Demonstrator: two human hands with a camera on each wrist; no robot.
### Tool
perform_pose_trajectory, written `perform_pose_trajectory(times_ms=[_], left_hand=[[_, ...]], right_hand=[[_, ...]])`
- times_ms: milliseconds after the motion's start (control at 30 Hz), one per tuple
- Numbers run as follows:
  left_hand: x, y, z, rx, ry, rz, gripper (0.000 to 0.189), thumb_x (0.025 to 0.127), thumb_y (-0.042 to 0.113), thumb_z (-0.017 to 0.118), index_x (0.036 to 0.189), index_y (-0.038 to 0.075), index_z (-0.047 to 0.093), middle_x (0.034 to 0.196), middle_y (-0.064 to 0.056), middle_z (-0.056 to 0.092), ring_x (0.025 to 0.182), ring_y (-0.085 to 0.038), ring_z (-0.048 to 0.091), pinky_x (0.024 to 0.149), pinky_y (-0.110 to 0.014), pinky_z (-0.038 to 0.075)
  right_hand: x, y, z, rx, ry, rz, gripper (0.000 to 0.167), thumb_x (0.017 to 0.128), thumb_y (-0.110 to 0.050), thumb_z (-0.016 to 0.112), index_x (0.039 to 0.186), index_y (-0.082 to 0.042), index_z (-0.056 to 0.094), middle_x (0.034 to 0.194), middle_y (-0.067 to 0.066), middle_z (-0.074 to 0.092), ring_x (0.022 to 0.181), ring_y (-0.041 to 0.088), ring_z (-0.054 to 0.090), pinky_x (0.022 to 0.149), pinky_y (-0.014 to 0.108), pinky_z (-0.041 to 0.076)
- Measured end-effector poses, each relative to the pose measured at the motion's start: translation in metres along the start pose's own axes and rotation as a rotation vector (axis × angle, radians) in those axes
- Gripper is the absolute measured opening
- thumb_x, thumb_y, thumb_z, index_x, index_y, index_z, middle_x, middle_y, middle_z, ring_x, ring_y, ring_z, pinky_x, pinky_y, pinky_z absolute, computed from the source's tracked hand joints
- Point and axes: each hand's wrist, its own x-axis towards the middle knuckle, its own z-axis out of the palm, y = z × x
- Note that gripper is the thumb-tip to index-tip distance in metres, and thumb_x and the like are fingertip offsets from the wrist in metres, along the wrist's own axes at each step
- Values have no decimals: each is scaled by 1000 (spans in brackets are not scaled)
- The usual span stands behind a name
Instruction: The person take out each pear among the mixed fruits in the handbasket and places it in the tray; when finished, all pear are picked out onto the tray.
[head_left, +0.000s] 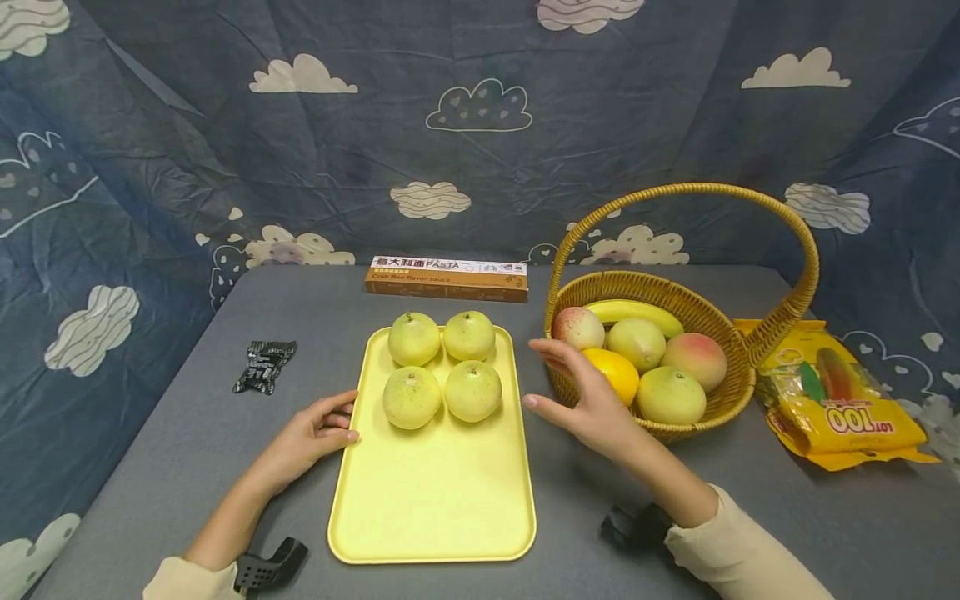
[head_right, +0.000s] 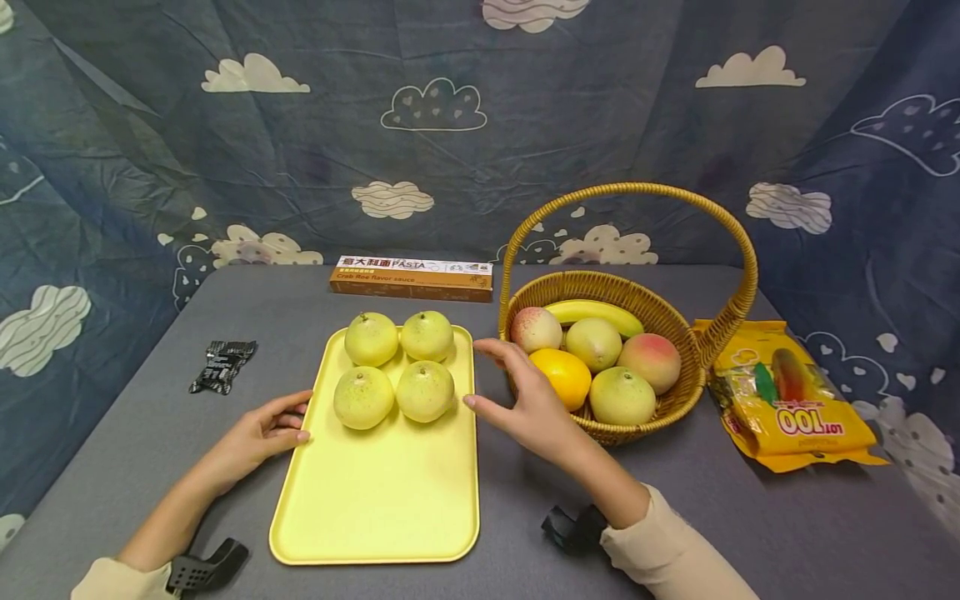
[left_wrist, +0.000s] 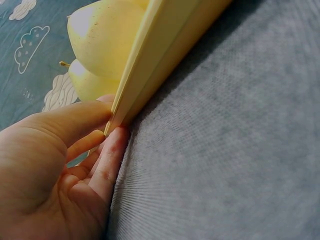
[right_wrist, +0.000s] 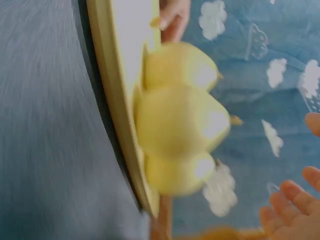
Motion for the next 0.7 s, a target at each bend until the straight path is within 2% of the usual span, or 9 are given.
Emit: perform_pose_trajectory(times_ms=[167,300,467,700], left_hand=[[0,2,1,0,1,-16,60,82,7,66,133,-7,37,116,-21,45,92,-17,52,75,-21,46],[0,2,1,-6,0,-24,60,82,8,66,133,-6,37,116,-21,45,93,-19,52,75,-21,46],[1,1,1,0,-1,-20,60,82,7,66,133,-6,37,116,-21,45,93,-20,51,75,-22,46],[1,0,-1,9,3,-31,60,81,8,66,133,-4,38,116,-19,46,93,-19,52,75,-22,47]], right_hand=[[-17,20,-34,-153,170,-96,67,66,8,75,126,-2,45,123,12,49,111,18,45,95,24,33],[-28,14,-59,-228,258,-98,68,61,17,72,123,5,45,119,18,49,108,6,42,92,17,32],[-42,9,-78,-275,309,-9,63,65,18,69,122,10,43,117,23,46,106,-1,39,88,14,30],[-61,54,-95,-291,302,68,67,67,9,73,127,-1,45,121,11,47,108,1,39,83,14,32]])
